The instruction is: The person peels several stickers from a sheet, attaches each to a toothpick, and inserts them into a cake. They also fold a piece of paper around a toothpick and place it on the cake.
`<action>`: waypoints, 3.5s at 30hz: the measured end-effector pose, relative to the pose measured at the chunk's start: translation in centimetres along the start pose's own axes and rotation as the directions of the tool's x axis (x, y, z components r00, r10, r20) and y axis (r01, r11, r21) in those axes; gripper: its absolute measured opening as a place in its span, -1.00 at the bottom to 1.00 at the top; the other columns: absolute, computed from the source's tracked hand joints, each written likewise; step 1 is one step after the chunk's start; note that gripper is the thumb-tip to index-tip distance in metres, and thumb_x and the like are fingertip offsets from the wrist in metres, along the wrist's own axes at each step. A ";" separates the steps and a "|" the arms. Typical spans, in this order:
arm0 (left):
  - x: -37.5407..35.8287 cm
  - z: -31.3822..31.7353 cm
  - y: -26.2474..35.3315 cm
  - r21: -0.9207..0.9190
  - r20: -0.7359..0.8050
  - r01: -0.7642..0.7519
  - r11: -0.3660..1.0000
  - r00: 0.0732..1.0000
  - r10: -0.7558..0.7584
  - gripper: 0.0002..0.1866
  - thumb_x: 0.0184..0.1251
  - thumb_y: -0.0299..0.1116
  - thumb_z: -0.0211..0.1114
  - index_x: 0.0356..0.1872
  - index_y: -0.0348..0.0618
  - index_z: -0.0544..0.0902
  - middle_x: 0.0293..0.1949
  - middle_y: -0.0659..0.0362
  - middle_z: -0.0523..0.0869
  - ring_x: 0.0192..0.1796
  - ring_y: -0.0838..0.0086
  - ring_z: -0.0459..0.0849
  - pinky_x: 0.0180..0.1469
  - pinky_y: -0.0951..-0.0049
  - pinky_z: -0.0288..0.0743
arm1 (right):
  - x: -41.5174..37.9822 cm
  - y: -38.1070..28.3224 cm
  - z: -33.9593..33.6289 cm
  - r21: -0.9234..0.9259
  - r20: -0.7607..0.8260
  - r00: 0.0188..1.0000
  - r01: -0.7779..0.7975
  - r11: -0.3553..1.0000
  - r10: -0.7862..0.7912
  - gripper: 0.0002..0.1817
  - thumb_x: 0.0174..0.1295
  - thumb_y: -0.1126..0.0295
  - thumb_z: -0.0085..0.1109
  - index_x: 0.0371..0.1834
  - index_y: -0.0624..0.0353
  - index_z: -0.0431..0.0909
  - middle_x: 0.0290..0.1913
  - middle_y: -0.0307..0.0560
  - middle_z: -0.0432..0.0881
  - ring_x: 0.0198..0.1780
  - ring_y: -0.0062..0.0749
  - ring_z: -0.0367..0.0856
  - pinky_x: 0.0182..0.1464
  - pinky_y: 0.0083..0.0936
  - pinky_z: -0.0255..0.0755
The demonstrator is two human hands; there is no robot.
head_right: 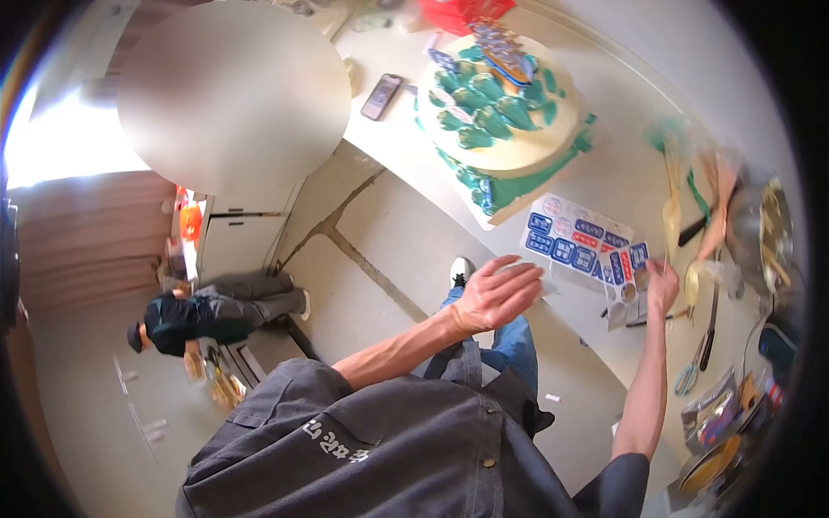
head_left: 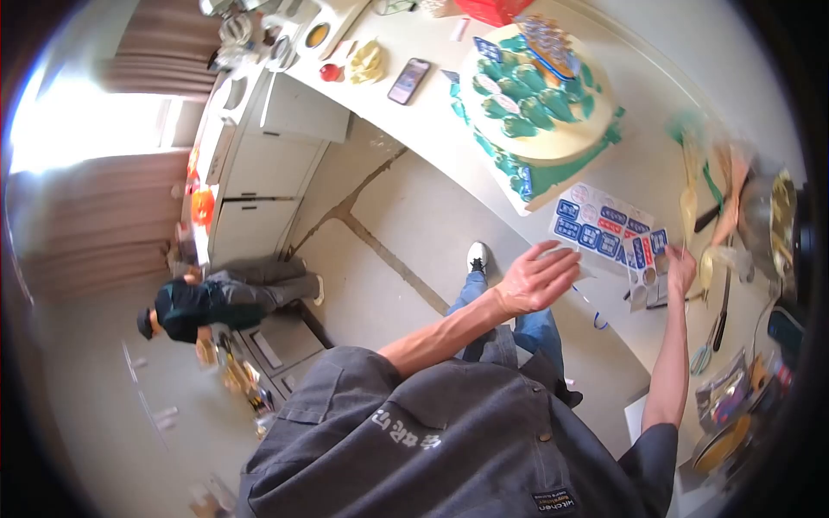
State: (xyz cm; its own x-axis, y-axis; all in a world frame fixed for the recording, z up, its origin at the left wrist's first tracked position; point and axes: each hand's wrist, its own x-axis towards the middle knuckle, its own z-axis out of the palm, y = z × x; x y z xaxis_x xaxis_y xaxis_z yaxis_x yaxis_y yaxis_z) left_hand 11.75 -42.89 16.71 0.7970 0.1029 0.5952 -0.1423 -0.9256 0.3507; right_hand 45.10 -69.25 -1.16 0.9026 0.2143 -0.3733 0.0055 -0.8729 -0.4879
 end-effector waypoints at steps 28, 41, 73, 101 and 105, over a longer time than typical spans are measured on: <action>-3.6 12.4 -2.7 0.230 0.262 0.367 0.901 0.869 -0.420 -0.78 0.37 -0.30 0.28 -0.12 -0.23 0.68 -0.06 0.06 0.74 0.08 0.11 0.65 0.23 0.13 0.45 | -5.6 -9.1 -11.6 0.607 0.157 0.987 -0.112 0.787 0.019 -0.81 0.29 0.33 0.45 -0.13 0.16 0.79 -0.45 -0.47 0.53 -0.47 -0.78 0.31 -0.42 -0.69 0.11; 16.9 5.8 4.2 -0.491 0.855 0.861 -0.133 0.446 -0.266 -0.59 0.39 -0.39 0.42 0.14 -0.47 0.65 -0.17 0.03 0.82 -0.16 0.44 0.78 -0.08 0.44 0.68 | -16.0 -16.5 -18.7 0.587 0.300 0.938 -0.039 0.809 -0.172 -0.78 0.20 0.30 0.50 -0.23 0.24 0.81 -0.39 -0.33 0.70 -0.31 -0.67 0.49 -0.15 -0.57 0.32; 14.6 2.1 7.0 -0.390 0.877 0.767 -0.510 0.478 0.048 -0.68 0.25 -0.66 0.45 0.04 -0.30 0.77 -0.05 0.10 0.83 0.02 0.40 0.77 0.23 0.29 0.61 | -19.7 -15.3 -19.6 0.752 0.423 0.839 -0.114 0.650 -0.342 -0.83 0.29 0.40 0.42 -0.24 0.31 0.75 -0.55 -0.36 0.57 -0.60 -0.79 0.31 -0.53 -0.70 0.05; 13.7 2.5 9.2 -0.588 0.742 0.808 -0.045 0.516 -0.429 -0.63 0.54 -0.29 0.33 0.11 -0.45 0.70 -0.10 0.03 0.81 -0.11 0.45 0.77 -0.07 0.39 0.68 | -23.8 -16.4 -16.1 0.590 -0.094 0.935 0.329 0.738 -0.342 -0.69 0.21 0.50 0.47 0.04 0.21 0.80 -0.27 -0.27 0.77 -0.44 -0.77 0.37 -0.39 -0.70 0.27; 12.8 3.9 8.9 -0.559 0.638 0.808 0.185 0.562 -0.527 -0.63 0.53 -0.27 0.34 -0.04 -0.51 0.76 -0.27 0.09 0.82 -0.33 0.53 0.73 -0.25 0.46 0.67 | -24.1 -16.2 -15.1 0.640 -0.075 0.951 0.277 0.717 -0.300 -0.63 0.19 0.61 0.42 0.09 0.16 0.79 -0.27 -0.35 0.76 -0.52 -0.87 0.17 -0.50 -0.74 0.11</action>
State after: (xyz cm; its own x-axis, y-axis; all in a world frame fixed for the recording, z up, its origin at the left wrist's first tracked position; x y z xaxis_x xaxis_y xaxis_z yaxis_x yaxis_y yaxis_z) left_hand 22.99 -51.25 24.68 0.8970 0.3136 -0.3115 0.2897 0.1152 0.9502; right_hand 29.79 -66.90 27.69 0.8892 0.4324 -0.1494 -0.0219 -0.2860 -0.9580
